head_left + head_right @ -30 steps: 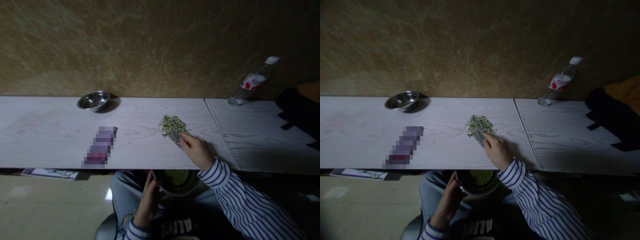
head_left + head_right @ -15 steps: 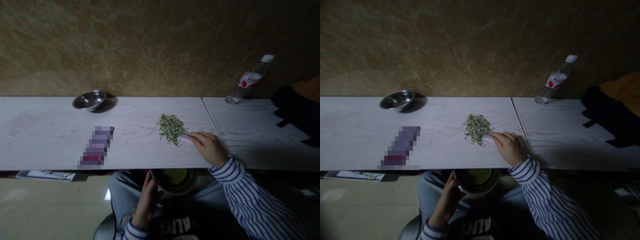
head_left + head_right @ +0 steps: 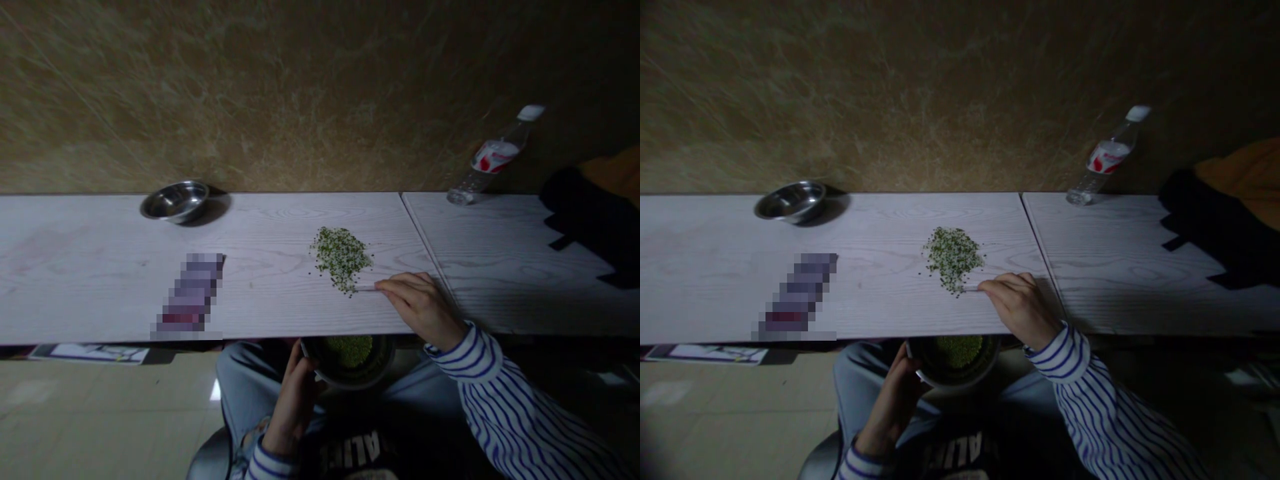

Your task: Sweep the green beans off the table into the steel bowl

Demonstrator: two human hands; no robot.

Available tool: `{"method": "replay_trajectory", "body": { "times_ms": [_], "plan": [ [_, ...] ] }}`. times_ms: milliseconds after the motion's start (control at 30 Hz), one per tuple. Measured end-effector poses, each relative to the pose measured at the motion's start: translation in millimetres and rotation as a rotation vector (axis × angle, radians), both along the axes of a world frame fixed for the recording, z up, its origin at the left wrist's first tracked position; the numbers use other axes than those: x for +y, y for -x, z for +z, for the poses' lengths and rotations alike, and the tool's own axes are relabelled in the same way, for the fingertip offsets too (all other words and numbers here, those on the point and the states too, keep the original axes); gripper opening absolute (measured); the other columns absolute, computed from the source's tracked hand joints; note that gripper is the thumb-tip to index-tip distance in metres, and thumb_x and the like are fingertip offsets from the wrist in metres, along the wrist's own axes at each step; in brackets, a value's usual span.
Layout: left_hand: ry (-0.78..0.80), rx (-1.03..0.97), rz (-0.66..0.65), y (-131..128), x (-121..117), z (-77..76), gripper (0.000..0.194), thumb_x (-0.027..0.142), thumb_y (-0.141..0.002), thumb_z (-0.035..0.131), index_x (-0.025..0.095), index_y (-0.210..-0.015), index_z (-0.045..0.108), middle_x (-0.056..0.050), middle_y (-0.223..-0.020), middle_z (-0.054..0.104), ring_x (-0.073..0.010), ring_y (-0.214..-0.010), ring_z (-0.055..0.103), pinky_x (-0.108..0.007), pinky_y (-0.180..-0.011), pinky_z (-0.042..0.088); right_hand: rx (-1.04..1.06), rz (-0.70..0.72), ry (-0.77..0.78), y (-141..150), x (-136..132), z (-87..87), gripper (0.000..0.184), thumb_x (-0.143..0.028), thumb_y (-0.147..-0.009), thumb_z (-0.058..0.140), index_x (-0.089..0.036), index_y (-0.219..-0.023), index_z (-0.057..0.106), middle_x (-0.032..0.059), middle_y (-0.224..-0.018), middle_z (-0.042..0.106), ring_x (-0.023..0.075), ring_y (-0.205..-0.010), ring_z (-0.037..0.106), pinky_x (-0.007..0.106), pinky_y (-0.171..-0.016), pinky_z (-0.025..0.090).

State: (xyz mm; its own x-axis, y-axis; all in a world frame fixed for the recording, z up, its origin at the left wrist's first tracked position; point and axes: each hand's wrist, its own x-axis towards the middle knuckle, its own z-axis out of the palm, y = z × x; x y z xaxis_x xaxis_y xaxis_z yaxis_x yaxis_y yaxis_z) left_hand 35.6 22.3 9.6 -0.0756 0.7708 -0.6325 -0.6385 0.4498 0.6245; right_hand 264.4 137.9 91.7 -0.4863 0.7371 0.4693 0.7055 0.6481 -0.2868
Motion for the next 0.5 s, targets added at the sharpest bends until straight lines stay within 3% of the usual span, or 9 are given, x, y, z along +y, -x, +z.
{"method": "replay_trajectory", "body": {
  "times_ms": [233,500],
  "plan": [
    [0.008,0.047,-0.021,0,0,-1.3,0.054,0.025,-0.064,0.062,0.027,-0.118,0.060,-0.005,-0.107,0.068,-0.0210,-0.081,0.061,-0.031,-0.064,0.046,0.007,-0.233,-0.039,-15,8,-7.7,0.023,-0.020,-0.094,0.051,-0.020,-0.103,0.072,0.0077,-0.093,0.077,0.0219,-0.085,0.070,0.036,-0.077,0.048],
    [-0.020,0.001,0.010,-1,0,7.0,0.049,0.019,-0.065,0.062,0.025,-0.113,0.061,-0.004,-0.107,0.068,-0.0223,-0.091,0.061,-0.031,-0.067,0.049,-0.024,-0.159,-0.008,-13,3,-12.3,0.022,-0.019,-0.095,0.052,-0.020,-0.106,0.071,0.0064,-0.093,0.076,0.0200,-0.085,0.069,0.035,-0.077,0.045]
  ]
}}
